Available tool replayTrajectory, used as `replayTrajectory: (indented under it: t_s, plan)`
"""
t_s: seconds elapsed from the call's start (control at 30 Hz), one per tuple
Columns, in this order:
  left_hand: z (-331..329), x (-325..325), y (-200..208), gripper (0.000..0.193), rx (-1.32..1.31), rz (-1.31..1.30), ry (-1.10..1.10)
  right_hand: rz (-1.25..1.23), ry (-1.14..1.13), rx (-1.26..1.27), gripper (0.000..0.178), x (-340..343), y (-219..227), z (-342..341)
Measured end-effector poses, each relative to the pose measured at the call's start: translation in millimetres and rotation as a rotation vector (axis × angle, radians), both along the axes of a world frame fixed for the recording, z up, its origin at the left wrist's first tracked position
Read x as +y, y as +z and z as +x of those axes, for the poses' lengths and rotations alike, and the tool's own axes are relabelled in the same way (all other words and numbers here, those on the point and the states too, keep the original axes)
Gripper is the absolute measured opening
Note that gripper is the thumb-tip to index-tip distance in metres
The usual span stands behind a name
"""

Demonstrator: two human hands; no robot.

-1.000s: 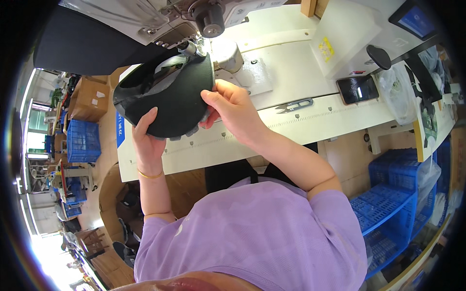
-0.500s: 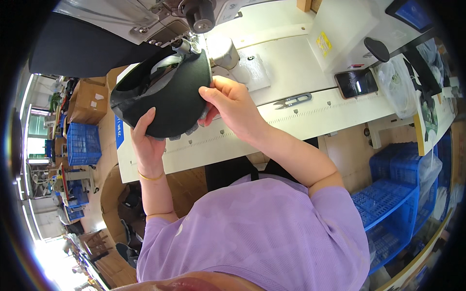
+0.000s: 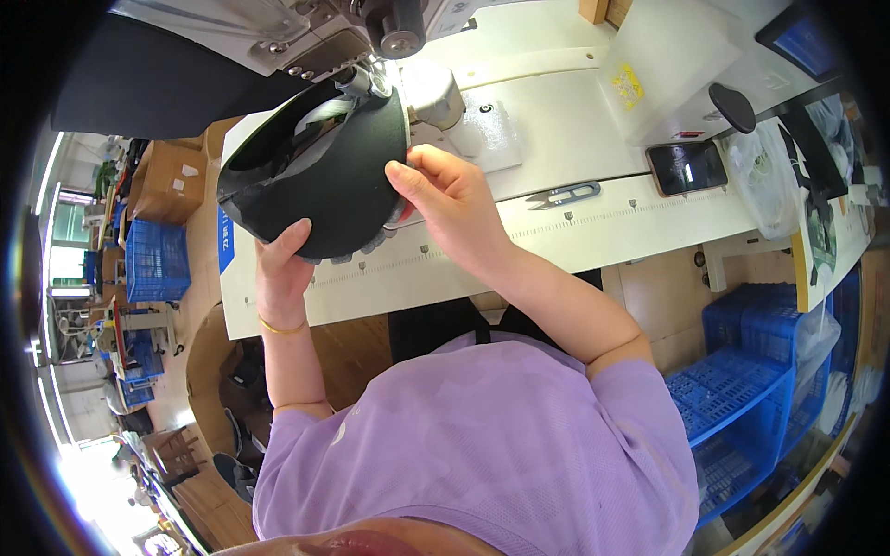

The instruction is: Stitching components of a shoe using an industrial sewing machine.

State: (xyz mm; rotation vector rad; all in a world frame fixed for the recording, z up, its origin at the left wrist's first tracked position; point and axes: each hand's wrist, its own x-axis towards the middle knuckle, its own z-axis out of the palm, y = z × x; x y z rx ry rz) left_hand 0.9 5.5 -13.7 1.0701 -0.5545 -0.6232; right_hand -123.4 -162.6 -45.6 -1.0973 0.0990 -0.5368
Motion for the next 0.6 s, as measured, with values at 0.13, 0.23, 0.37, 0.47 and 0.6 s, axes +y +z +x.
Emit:
replayTrajectory:
  t_s: [0.13,0.23,0.37,0.47,0.6]
  plan:
    - [0.4,-3.1,-0.6,0.047,-0.006,0.008,0.014,-0.035,-0.038,0.023,0.019,-0.5,-1.7,4.6]
    - [-1.1,-8.8,2.2,0.046,0.009,-0.012,0.022,-0.009,-0.060,0.004,0.021,-0.1,2.3,8.7]
    - [-1.1,-13.7,-1.3,0.045,0.011,-0.036,0.045,0.013,-0.071,0.011,0.022,-3.4,7.4,10.5]
    - [0.9,-16.2,-2.2,0.044,-0.021,-0.032,0.066,0.026,-0.053,0.000,0.024,-5.1,4.6,16.2]
    - [2.2,-22.3,-1.1,0.042,-0.013,-0.048,0.065,-0.012,-0.073,0.032,0.025,-4.2,4.9,16.9]
